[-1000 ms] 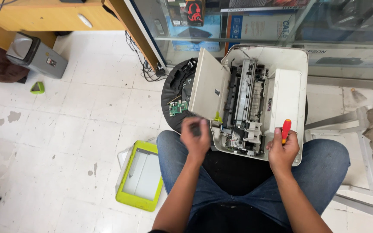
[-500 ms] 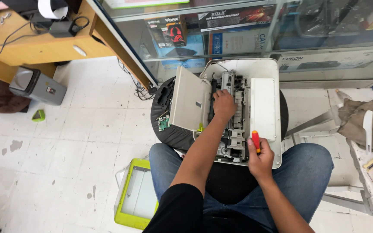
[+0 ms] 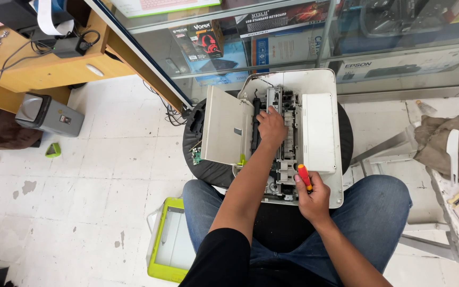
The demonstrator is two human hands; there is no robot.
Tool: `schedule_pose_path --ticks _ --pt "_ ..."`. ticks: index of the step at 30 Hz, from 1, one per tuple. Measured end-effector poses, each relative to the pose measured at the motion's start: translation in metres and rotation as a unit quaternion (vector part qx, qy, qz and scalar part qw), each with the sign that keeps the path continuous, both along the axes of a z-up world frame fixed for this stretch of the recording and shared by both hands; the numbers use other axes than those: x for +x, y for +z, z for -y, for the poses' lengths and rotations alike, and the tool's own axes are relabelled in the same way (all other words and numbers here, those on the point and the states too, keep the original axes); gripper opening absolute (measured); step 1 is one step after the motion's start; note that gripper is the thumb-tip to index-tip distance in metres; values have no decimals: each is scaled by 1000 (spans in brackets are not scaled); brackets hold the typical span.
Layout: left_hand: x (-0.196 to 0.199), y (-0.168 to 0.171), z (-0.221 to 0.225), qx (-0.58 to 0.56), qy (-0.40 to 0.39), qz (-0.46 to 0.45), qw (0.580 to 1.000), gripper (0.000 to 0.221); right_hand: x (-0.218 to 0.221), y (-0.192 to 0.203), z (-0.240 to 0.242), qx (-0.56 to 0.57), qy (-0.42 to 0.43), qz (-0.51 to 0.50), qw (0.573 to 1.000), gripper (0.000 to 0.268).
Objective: Disassembling a printer to extract the roller assembly using a screwdriver and manual disconnection of cables.
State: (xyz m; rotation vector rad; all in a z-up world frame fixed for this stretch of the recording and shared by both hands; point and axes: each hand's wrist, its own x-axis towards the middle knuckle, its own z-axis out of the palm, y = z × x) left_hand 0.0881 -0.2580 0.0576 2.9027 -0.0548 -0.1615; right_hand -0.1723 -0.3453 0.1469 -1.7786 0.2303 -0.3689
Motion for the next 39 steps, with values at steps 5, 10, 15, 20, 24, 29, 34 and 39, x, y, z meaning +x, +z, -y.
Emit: schedule_pose_path --ticks 5,10,15,20,24,29,34,39 --pt "-8 8 -1 -4 -3 10 1000 89 1 -2 0 -13 -1 3 1000 14" --pt "-7 26 -13 -10 -37 16 999 83 0 2 -2 -20 6 16 1000 14" --pt "60 16 -34 33 -76 61 995 47 -1 10 -7 -40 3 25 999 16" --pt "97 45 -50 131 -135 33 982 22 -2 9 -3 -56 13 23 998 17" --pt "102 55 -38 194 -116 -27 974 21 3 12 -1 -38 29 2 999 22" --pt "118 44 -31 114 -55 -70 989 17 10 12 0 -13 28 -26 999 21" --pt "130 32 -33 67 -49 -136 987 36 10 10 -2 -17 32 -26 999 21" --pt "131 44 -34 -2 -54 -191 980 18 9 11 0 -12 26 -38 999 18"
